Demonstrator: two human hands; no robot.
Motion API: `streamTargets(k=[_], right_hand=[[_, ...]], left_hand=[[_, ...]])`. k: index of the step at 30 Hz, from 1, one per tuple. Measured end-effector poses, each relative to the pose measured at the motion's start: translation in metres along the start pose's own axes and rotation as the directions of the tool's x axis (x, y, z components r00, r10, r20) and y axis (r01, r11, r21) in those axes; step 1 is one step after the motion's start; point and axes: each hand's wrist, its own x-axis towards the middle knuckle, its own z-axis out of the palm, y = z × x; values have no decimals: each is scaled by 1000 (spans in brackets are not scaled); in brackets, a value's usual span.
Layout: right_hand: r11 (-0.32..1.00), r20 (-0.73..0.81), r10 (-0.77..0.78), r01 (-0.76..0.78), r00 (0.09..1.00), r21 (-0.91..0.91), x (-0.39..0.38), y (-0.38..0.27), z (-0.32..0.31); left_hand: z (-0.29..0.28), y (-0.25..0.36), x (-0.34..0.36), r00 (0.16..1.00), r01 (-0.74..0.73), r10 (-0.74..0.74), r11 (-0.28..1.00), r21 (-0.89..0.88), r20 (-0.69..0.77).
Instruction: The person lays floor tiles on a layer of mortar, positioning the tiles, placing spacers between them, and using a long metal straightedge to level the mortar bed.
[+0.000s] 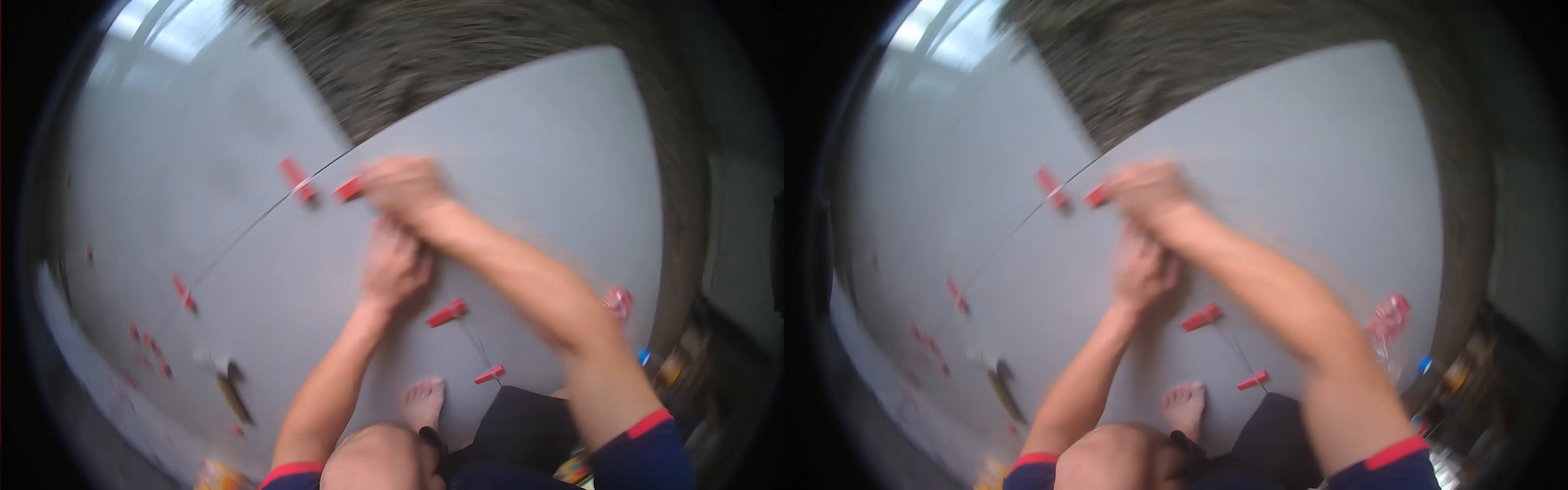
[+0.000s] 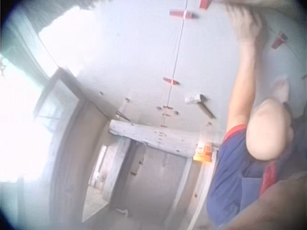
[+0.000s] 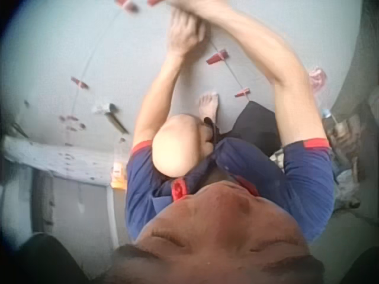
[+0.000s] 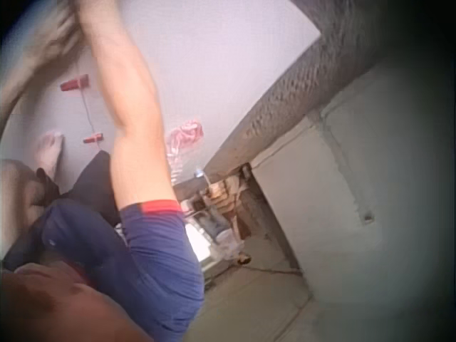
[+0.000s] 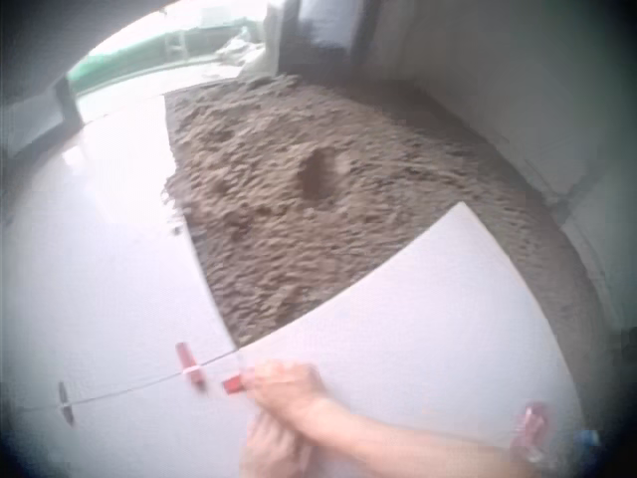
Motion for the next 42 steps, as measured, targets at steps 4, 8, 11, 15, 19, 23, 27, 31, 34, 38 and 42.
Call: streamTargets(k=[4, 8, 11, 15, 19, 23, 27, 31, 34, 38, 42], right_hand=[[818, 592, 225, -480, 773, 316, 20, 2, -22], [890, -123, 344, -281, 931, 358, -87, -19, -38], [863, 206, 258, -321, 944, 390, -292, 1, -154], [486, 563, 589, -811, 580, 326, -607, -34, -217], [89, 240, 960, -969, 145, 232, -844, -112, -225], [-189, 74, 980, -724, -187, 664, -888, -142, -208], [-240, 32, 950, -658, -311, 713, -930, -217, -147], [-168, 240, 971, -711, 2, 683, -874, -176, -156], [62, 285, 930, -862, 233, 503, -800, -150, -255], [387, 58, 891, -821, 450, 421, -763, -113, -254], [522, 328, 725, -794, 605, 311, -680, -73, -269]], left_hand=[[23, -43, -9, 996, -52, 53, 999, -12, 72], [7, -71, 13, 980, -199, 180, 898, 392, 85], [-11, 2, 20, 983, -173, 179, 838, 517, 39], [8, -8, -1, 940, -242, 340, 650, 720, 10], [30, 65, -12, 948, -319, 233, 662, 678, 219], [-32, 28, 23, 890, -380, 28, 600, 704, 456], [-8, 37, 72, 517, -843, 52, 206, 498, 854], [-84, 45, 50, 814, -175, -351, 612, 772, 463], [-64, 78, 16, 835, 194, -468, 743, 641, 289], [-91, 62, 46, 921, 219, -350, 827, 517, 169], [-89, 45, 102, 956, 255, -292, 858, 446, 14]])
